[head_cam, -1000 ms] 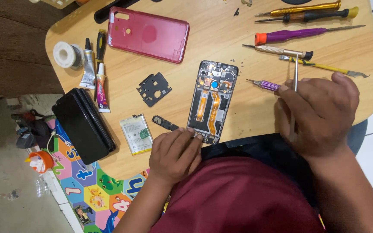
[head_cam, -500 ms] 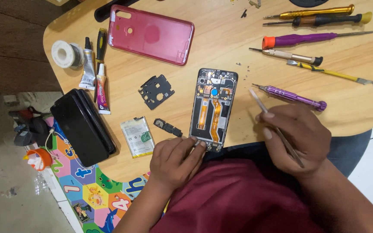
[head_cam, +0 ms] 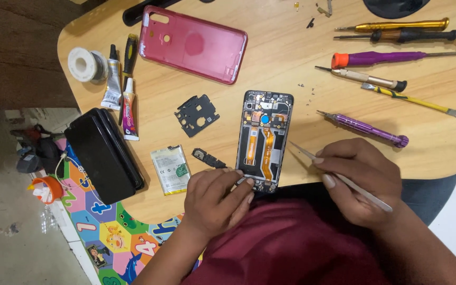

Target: Disassembling internal components of a smartphone using tweezers and precision screwdrivers

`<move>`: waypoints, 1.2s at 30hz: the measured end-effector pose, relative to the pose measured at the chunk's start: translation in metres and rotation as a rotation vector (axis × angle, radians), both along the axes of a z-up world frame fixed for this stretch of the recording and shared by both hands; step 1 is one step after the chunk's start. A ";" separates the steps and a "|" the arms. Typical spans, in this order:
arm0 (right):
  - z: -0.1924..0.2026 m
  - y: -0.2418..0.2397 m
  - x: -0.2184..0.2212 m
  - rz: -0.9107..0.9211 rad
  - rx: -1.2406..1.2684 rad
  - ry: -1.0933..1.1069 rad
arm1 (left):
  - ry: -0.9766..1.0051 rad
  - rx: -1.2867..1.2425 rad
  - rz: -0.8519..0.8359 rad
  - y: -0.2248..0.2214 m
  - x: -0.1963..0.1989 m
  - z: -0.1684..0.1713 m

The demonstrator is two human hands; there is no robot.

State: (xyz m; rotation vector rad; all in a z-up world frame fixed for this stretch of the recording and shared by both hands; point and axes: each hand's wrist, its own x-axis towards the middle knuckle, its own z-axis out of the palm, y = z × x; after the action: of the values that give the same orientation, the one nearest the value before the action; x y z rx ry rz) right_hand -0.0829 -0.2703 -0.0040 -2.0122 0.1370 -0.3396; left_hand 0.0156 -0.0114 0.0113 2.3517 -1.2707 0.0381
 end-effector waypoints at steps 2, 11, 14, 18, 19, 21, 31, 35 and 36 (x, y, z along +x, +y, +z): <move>0.001 -0.001 -0.001 -0.015 -0.027 0.014 | -0.007 0.003 0.005 0.002 -0.001 -0.002; 0.008 -0.005 0.001 -0.010 -0.074 0.003 | 0.057 -0.173 -0.074 0.000 0.000 0.010; 0.021 -0.003 0.000 0.181 0.081 -0.014 | 0.140 -0.202 -0.111 -0.009 -0.006 0.020; 0.047 0.003 0.004 0.458 0.163 -0.096 | 0.234 -0.149 -0.139 -0.025 -0.006 0.027; 0.050 0.002 0.006 0.456 0.160 -0.100 | 0.230 -0.150 -0.142 -0.026 -0.005 0.028; 0.057 0.001 0.008 0.542 0.184 -0.042 | 0.269 -0.132 -0.214 -0.027 -0.004 0.029; 0.054 -0.001 0.007 0.582 0.180 0.036 | 0.450 -0.229 -0.253 -0.031 -0.004 0.030; 0.047 0.000 0.007 0.643 0.130 -0.016 | 0.469 -0.262 -0.280 -0.034 -0.003 0.031; 0.044 0.001 0.005 0.650 0.107 -0.023 | 0.478 -0.250 -0.299 -0.034 -0.003 0.032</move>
State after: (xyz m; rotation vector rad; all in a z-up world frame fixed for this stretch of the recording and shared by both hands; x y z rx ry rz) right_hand -0.0781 -0.2696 0.0399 -1.8294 -0.4961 0.0598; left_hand 0.0123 -0.0453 0.0429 1.7955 -1.2689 -0.4106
